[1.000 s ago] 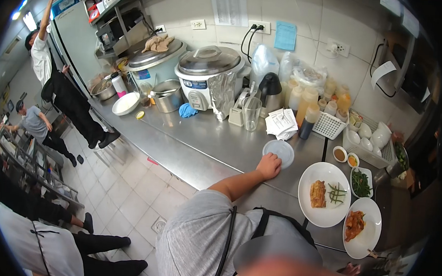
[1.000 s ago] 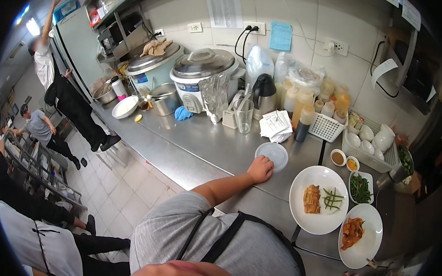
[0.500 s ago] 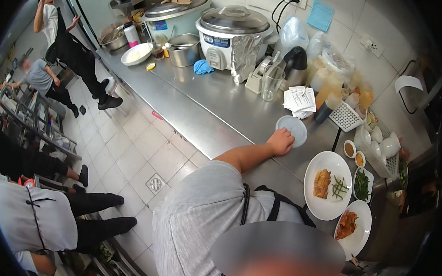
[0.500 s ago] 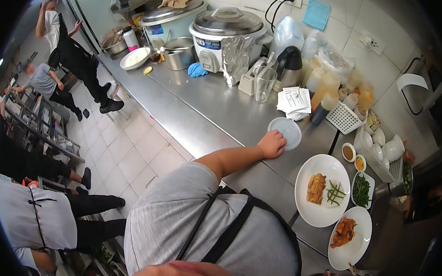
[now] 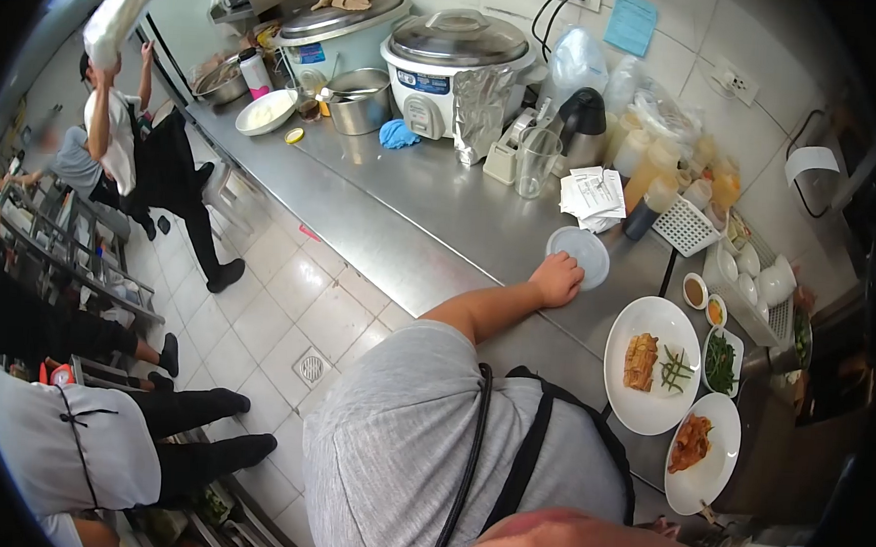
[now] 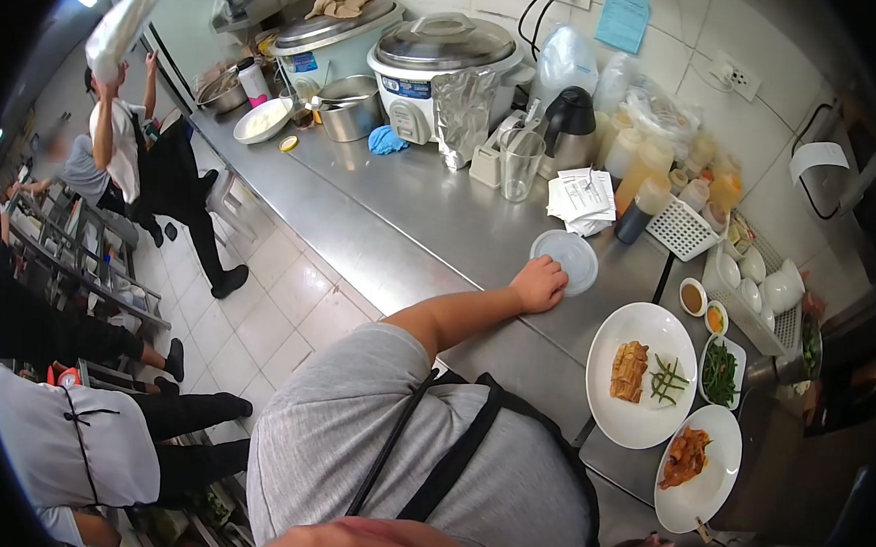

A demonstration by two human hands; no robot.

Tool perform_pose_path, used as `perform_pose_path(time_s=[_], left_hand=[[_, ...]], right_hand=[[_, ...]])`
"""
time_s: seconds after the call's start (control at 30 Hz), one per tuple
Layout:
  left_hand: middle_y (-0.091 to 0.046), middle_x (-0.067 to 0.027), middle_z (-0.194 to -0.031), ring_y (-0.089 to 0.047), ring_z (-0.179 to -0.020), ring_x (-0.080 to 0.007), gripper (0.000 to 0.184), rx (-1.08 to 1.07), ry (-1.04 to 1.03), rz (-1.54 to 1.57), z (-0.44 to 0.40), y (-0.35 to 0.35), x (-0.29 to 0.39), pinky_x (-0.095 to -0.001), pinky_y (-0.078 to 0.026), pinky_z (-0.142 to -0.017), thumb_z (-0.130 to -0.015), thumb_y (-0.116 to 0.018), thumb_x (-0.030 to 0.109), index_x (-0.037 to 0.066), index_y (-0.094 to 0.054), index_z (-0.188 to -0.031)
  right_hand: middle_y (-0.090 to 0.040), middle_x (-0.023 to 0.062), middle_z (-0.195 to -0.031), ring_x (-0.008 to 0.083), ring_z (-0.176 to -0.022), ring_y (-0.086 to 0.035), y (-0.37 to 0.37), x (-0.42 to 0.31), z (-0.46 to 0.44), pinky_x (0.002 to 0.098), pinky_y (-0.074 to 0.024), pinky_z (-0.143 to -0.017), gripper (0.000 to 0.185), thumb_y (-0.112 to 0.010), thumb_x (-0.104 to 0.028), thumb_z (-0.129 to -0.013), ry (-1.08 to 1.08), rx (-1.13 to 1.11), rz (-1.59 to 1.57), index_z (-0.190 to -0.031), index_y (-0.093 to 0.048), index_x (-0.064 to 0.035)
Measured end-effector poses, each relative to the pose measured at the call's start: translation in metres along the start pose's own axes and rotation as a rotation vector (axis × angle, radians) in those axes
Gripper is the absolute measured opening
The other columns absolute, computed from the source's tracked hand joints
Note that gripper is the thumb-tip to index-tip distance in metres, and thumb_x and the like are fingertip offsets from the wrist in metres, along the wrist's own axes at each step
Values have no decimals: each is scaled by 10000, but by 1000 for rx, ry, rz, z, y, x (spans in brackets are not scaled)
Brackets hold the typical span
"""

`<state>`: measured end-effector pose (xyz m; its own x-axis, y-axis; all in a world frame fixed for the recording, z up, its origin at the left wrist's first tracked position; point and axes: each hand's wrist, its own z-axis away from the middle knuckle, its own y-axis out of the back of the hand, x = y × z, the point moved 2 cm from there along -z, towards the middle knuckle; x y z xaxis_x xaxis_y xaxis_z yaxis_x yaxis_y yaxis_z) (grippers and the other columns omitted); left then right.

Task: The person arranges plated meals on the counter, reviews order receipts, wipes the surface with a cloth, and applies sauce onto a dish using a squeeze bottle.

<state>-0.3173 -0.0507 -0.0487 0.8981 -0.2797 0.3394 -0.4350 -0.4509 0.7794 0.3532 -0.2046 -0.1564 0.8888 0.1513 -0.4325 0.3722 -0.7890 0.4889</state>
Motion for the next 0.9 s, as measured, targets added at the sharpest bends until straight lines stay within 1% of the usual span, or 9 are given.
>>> perform_pose_path(time_s=[0.13, 0.23, 0.63, 0.77, 0.9], left_hand=[[-497, -63, -777, -455, -810, -252, 121, -16, 6, -5, 0, -1, 0, -371, -383, -679, -655, -584, 161, 102, -520, -740], [-508, -73, -780, -460, -810, -263, 106, -19, 1, -1, 0, 2, 2, -380, -383, -681, -665, -556, 154, 95, -545, -752], [-509, -76, -796, -460, -831, -265, 123, -40, 10, 9, 0, 0, 0, -380, -383, -693, -658, -567, 161, 92, -544, -758], [-501, -66, -771, -458, -800, -260, 126, 4, -11, 5, 0, 2, 2, -375, -386, -674, -651, -581, 160, 97, -519, -741], [-498, -65, -778, -454, -805, -259, 124, 9, -7, 8, 1, 0, 1, -373, -381, -688, -655, -579, 156, 98, -515, -743]], right_hand=[[-555, 182, -872, 207, -687, -566, 1, 2, 3, 278, -489, -627, 408, -460, -182, -884, -6, -1, 2, -1219, -360, 27], [-555, 182, -871, 207, -686, -566, 1, 4, 5, 278, -489, -627, 407, -459, -180, -884, -4, -2, 1, -1221, -359, 25], [-558, 181, -868, 208, -683, -566, 3, 16, 14, 280, -490, -628, 403, -452, -174, -887, 14, -24, -10, -1229, -354, 16], [-558, 180, -867, 208, -682, -566, 4, 27, 19, 280, -490, -629, 402, -450, -172, -888, 44, -52, -14, -1232, -352, 13], [-559, 163, -910, 191, -738, -567, 2, 33, 24, 274, -484, -654, 370, -474, -187, -875, -75, -29, -6, -1187, -406, 0]])
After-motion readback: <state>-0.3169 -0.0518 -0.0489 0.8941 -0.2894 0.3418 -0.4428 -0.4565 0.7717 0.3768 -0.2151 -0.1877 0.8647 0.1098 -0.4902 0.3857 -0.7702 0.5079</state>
